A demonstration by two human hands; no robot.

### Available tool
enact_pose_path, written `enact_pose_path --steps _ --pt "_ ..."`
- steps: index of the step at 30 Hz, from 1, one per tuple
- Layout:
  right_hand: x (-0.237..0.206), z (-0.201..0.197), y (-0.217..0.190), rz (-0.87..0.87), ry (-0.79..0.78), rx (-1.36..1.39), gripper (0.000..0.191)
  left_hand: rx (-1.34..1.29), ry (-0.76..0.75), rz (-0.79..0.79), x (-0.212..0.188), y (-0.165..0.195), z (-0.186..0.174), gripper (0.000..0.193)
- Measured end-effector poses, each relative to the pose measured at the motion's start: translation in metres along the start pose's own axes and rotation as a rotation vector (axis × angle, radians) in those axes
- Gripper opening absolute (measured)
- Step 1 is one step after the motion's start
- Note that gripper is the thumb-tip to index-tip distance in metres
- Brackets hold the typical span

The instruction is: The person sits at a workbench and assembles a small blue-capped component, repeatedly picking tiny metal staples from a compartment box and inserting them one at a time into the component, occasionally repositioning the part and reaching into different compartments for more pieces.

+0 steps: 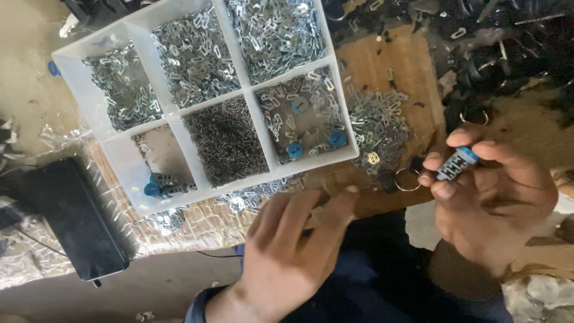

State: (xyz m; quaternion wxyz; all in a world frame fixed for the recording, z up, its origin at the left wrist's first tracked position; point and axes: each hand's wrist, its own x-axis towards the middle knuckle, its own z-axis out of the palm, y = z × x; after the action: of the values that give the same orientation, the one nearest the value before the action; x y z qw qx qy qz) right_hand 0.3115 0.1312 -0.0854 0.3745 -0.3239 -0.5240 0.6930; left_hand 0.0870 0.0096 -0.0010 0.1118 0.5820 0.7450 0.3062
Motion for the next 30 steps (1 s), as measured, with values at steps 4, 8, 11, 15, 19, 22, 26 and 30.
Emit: enact_pose_path --steps 4,8,11,15,19,22,26,30 --pt "0.004 -0.011 -0.018 0.034 -0.06 -0.032 0.055 0.063 -0.051 -0.085 -0.015 -0.003 0.017 0.035" --pt "0.002 -0.004 -0.038 0.063 -0.197 0.03 0.069 0.074 -0.017 -0.102 -0.052 -0.017 0.007 0.033" --pt "-0.021 0.017 -0.038 0.151 -0.127 0.083 0.06 0.093 -0.024 -0.078 -0.063 -0.023 -0.004 0.033" --pt "-0.035 0.029 -0.028 0.2 -0.199 0.215 0.056 0.051 0.03 -0.019 -0.045 -0.014 -0.002 0.034" --pt "-0.039 0.027 -0.035 0.277 -0.257 0.197 0.051 0.126 0.101 0.052 -0.03 -0.01 0.016 0.038" --pt "-0.043 0.034 -0.032 0.221 -0.255 0.187 0.052 0.09 0.141 0.19 -0.04 -0.026 0.02 0.033" --pt "-0.055 0.051 -0.02 0.312 -0.182 0.203 0.055 0.064 0.207 0.248 -0.07 -0.041 0.01 0.025" --pt "-0.06 0.069 -0.009 0.401 -0.246 0.278 0.05 0.13 0.288 -0.312 -0.09 -0.031 -0.008 0.022"
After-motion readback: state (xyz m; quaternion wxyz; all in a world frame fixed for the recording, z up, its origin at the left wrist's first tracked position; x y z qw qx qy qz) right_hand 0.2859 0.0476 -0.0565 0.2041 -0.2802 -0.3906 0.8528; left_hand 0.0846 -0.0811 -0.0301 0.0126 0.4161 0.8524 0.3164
